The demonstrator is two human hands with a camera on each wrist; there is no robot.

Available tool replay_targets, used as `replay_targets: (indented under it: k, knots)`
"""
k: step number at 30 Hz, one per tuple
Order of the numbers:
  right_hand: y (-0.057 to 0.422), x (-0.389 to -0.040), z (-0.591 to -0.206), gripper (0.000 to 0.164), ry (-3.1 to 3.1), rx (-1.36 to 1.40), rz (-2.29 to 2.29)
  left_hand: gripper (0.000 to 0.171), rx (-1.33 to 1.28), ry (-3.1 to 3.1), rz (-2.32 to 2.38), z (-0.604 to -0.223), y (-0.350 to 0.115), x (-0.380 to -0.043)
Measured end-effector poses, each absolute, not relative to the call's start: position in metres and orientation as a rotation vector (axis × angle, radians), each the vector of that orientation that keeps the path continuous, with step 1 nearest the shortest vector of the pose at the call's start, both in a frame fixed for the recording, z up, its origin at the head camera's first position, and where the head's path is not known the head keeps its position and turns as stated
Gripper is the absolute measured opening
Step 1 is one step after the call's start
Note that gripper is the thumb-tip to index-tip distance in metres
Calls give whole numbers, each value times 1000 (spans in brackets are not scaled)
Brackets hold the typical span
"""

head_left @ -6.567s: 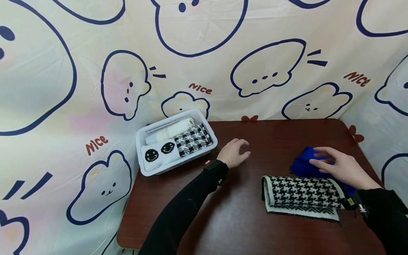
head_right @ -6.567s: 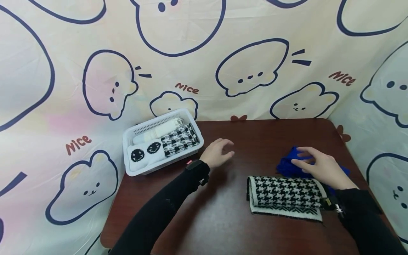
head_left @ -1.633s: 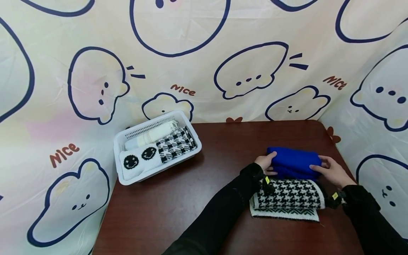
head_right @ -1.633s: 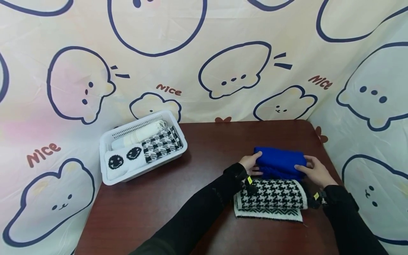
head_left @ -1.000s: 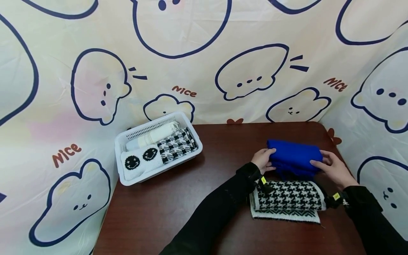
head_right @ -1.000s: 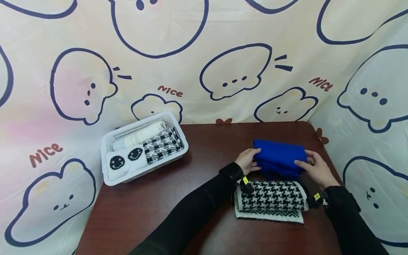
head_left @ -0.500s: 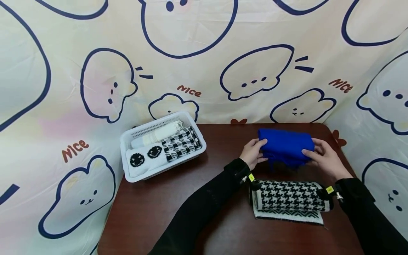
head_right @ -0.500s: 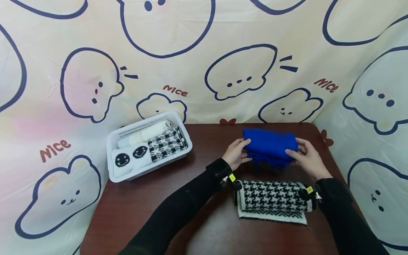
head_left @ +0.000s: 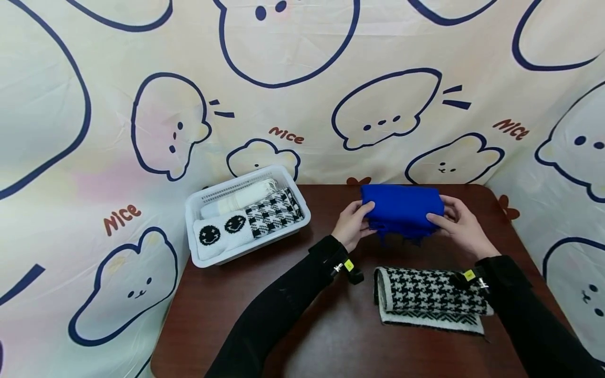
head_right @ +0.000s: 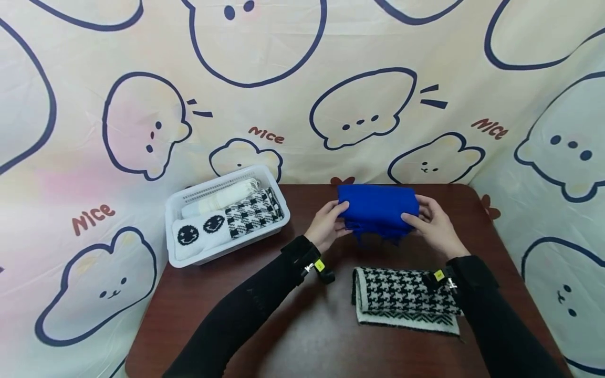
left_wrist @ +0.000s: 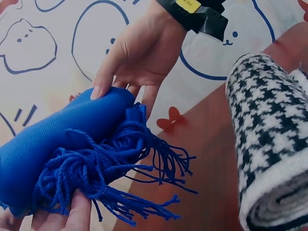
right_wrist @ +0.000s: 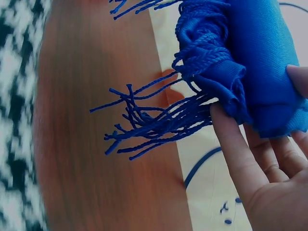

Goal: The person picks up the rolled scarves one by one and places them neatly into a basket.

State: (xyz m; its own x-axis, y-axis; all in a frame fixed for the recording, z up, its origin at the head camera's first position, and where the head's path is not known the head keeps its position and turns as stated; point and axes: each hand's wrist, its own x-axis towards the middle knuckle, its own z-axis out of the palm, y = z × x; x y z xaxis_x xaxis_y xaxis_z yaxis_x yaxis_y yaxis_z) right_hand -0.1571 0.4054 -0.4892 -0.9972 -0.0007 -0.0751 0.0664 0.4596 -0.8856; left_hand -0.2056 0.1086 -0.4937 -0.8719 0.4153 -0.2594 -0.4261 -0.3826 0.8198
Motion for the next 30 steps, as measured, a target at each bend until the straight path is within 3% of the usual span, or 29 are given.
replay_targets:
  k: [30]
  knots:
    - [322,-193,-481,74,2422,-181,-1790,49,-50,1496,2310,-472,19,-204]
